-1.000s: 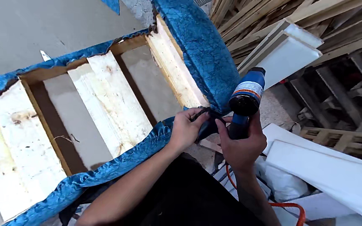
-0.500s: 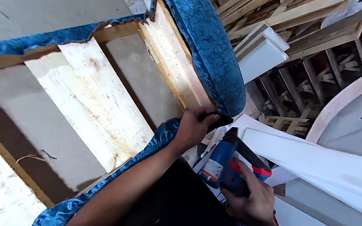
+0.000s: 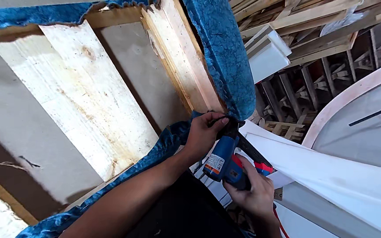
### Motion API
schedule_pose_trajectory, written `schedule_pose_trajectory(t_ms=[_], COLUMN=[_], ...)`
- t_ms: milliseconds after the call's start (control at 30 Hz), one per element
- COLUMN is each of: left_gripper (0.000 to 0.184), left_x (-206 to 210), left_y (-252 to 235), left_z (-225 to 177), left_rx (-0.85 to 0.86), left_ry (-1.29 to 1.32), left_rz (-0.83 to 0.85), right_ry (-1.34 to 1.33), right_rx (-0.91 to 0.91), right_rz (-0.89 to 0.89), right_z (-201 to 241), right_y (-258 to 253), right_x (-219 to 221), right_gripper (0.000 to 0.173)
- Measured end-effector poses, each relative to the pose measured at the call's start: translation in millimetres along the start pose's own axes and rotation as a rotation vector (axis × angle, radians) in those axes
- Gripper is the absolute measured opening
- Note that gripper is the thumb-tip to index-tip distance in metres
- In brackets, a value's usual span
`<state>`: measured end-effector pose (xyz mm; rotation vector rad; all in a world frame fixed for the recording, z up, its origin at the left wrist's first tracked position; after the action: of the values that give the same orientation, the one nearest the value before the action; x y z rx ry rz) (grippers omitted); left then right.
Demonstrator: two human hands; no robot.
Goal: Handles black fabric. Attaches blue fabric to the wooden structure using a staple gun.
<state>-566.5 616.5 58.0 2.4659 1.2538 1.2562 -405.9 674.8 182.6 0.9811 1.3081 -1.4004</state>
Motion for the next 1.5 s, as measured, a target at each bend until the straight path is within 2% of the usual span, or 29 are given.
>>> schedule_pose_trajectory(t_ms=[367,833,1000,1233,1333,1400,1500], left_gripper=[0.013,0.016,0.017,0.020,0.022,0.023,0.025], left_x=[1.6,0.8,-0.2,-4.9,-4.8,-8.2,-21.6], left_y=[-0.5,-2.5,-2.1,-2.3,5.7,11.3,7.7], left_z=[4.8,0.0,-3.4,-2.4,-11.2,-22.8,-32.3], left_rx=[-0.025,-0.009,0.028,0.145,0.174,0.158,0.036], left_ry=[0.131,-0.020,-0.088,-0.305,-0.503,-0.649,-0.792], left_rz=[0.072,0.034,0.031,-0.064,-0.131,-0.169,-0.189], right_ry=[0.011,0.076,0.097,0.085,0.042,0.032,-0.056], right_rx=[-0.044,-0.040,0.023,0.097,0.111,0.113,0.103], right_rz=[0.027,-0.014,-0.013,0.045,0.034,0.026,-0.014], right_z=[2.7,-1.4,4.2,15.8,16.0,15.5,16.1], right_y=[-4.6,-10.0,-10.1,-16.8,-18.6,-16.9,-12.5], right_x=[1.7,3.0,5.5,5.6,1.9,1.7,-0.2], right_gripper=[0.063,0.063,0.067,0.063,0.064,0.063,0.066])
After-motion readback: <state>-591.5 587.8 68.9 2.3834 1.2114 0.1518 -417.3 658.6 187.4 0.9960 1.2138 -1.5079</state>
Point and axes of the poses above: each hand's wrist, its own y-axis away from the middle knuckle, its own x-axis out of the palm, z = x × y, the point moved 10 cm from there along -y, towards the middle knuckle, and after that the axes turned 11 degrees about -x, right-handed, at the moved point
